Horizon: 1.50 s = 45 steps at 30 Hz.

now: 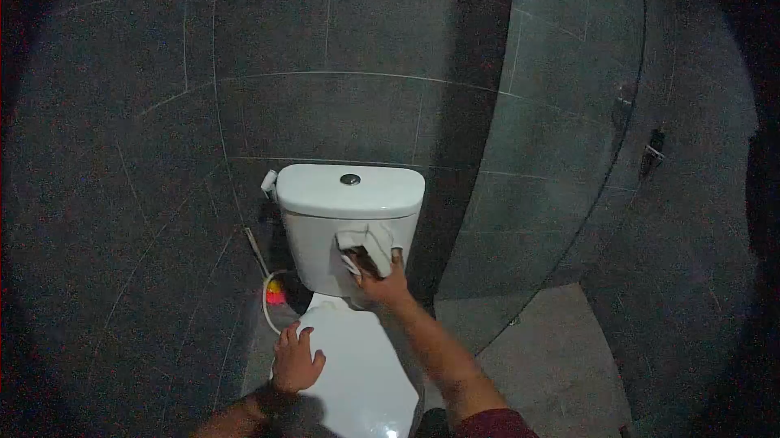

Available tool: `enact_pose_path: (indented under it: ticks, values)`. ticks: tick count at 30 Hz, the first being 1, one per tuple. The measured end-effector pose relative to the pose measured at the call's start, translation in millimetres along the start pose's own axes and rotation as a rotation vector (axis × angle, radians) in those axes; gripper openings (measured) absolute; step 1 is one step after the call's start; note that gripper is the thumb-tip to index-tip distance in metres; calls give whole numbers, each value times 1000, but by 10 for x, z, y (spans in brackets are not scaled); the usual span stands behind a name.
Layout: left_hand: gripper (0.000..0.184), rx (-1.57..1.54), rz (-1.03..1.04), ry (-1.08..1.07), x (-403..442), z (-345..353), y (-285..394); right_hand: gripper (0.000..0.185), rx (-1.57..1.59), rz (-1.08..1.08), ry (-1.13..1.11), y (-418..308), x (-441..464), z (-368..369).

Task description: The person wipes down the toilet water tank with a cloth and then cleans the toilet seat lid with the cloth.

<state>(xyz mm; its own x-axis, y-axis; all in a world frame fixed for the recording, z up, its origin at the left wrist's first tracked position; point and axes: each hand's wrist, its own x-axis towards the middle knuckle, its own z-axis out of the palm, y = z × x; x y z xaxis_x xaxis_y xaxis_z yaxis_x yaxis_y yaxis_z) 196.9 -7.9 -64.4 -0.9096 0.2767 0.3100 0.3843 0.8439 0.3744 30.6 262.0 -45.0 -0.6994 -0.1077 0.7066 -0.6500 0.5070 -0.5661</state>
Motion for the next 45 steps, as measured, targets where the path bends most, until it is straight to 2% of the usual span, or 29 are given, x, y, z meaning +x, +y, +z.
enact_pose_path:
  ticks: [2,5,7,8,9,12,13,15,17,19,20,21,22,24,26,29,32,33,34,35,37,39,41,43,45]
  values:
    - [62,5,-3,-10,-22,4,19,61,661,152,83,60,-204,-188]
    - [62,0,-55,-34,0,-24,40,71,621,621,-3,-79,-177,-515]
    - [62,2,-73,-45,-6,-28,52,84,-669,150,15,-191,2,-675]
    - [62,0,-78,-42,4,-25,39,93,-896,-12,47,-151,93,-733]
    - [62,3,-50,-17,-20,-10,32,93,-895,-7,39,-126,122,-718]
    - [62,-1,-33,19,-34,7,67,88,-786,-91,300,-136,375,-562]
    - [61,-6,-42,33,-34,5,73,88,-785,-83,302,-204,478,-466]
    - [61,-17,-10,40,-28,12,40,86,-753,211,317,-571,632,-306]
    - [61,-29,29,48,-17,-5,50,89,-781,163,342,-749,602,-232]
    - [62,46,4,22,-12,-22,75,92,-878,157,-54,-949,468,-247]
    - [62,48,10,26,-2,-25,74,98,-919,-48,-21,-773,347,-238]
    - [62,37,-2,8,0,-23,75,98,-921,-52,-16,-397,133,-176]
    - [62,26,-18,-8,-8,-18,72,98,-741,-62,-62,56,-104,-91]
    - [62,36,-14,3,-6,-28,77,98,-560,-83,-108,65,-113,-238]
    - [62,40,-15,-2,-32,-50,108,102,-742,77,1,-132,-151,-412]
    - [62,49,-7,10,-41,-69,128,103,-756,14,116,-144,-19,-398]
    - [61,63,-17,43,-28,-33,86,99,-640,94,221,-179,177,-303]
    - [60,23,13,45,-8,-58,67,97,-583,143,272,-248,255,-273]
    - [59,-17,46,42,-18,-57,50,89,-517,289,278,-302,343,-246]
    - [59,-15,42,32,-24,-26,32,89,-514,298,273,-398,429,-238]
    - [60,14,15,50,-8,35,20,84,-280,362,510,-590,597,-261]
    - [60,-10,21,46,-9,-9,40,81,-223,433,557,-676,761,-315]
    - [60,-36,18,39,-44,-14,27,79,-10,555,652,-626,830,-365]
    - [61,7,4,45,-17,84,-29,79,18,585,713,-297,843,-277]
    - [61,3,-8,41,-14,112,-47,73,326,515,860,66,816,-218]
